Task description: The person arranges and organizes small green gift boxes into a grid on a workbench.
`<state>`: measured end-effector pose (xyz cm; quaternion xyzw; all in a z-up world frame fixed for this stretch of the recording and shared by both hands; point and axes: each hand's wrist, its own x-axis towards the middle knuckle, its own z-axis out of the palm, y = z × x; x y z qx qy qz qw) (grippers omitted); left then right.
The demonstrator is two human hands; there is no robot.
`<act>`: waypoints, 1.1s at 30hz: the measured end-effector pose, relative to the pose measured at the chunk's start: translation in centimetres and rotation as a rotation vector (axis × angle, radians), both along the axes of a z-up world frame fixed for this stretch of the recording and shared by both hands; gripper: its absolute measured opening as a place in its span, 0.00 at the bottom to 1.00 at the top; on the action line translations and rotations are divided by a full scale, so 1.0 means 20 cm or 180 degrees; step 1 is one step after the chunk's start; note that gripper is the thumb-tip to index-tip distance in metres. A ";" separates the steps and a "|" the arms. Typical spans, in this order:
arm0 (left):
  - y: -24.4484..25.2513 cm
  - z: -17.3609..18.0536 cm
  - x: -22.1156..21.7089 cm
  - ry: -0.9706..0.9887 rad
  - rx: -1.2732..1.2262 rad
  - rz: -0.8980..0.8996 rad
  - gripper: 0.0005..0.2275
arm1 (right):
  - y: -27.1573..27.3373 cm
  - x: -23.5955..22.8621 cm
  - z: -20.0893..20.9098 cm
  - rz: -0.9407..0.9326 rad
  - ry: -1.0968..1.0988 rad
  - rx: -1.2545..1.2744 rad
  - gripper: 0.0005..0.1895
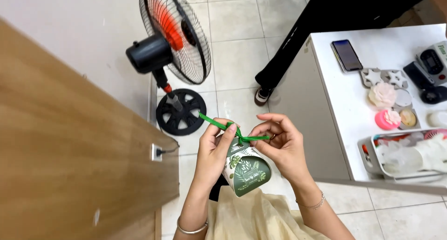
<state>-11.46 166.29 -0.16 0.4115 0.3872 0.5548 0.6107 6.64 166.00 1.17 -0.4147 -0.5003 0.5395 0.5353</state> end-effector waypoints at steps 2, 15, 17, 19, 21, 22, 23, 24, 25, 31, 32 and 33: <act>0.20 0.00 -0.02 -0.0182 -0.0087 -0.0149 0.07 | 0.16 -0.03 0.00 -0.0066 0.0056 0.0079 0.27; 1.39 0.10 -0.19 -0.0140 0.0499 -0.0576 0.07 | 1.19 -0.09 0.06 0.0303 0.0675 0.0394 0.14; 1.53 0.16 -0.19 -0.0298 0.0289 -0.0844 0.07 | 1.31 -0.07 0.06 0.0265 0.0952 0.0412 0.14; 1.68 0.20 -0.16 -0.0457 0.0113 -0.1075 0.06 | 1.46 -0.04 0.07 0.0265 0.1220 0.0465 0.14; 1.83 0.20 -0.12 -0.0472 0.0343 -0.0988 0.06 | 1.61 -0.02 0.07 0.0030 0.0922 0.0498 0.17; 1.90 0.19 -0.09 -0.0474 0.0343 -0.0959 0.06 | 1.68 0.00 0.05 0.0058 0.0921 0.0490 0.17; 1.97 0.18 -0.06 -0.0473 0.0360 -0.0916 0.06 | 1.74 0.03 0.03 0.0083 0.0646 0.0521 0.16; 2.05 0.16 -0.04 -0.0462 0.0389 -0.0858 0.07 | 1.82 0.05 0.01 0.0124 0.0380 0.0564 0.14; 2.14 0.16 -0.02 -0.0455 0.0400 -0.0815 0.07 | 1.91 0.06 0.03 0.0168 0.0387 0.0569 0.14; 2.62 0.18 0.18 -0.0424 0.0519 -0.0530 0.06 | 2.44 0.23 0.07 0.0182 -0.0123 0.0774 0.10; 2.69 0.20 0.21 -0.0412 0.0525 -0.0485 0.06 | 2.51 0.26 0.09 0.0167 -0.0178 0.0857 0.08; 2.75 0.22 0.24 -0.0399 0.0531 -0.0440 0.06 | 2.59 0.29 0.10 0.0152 -0.0231 0.0941 0.07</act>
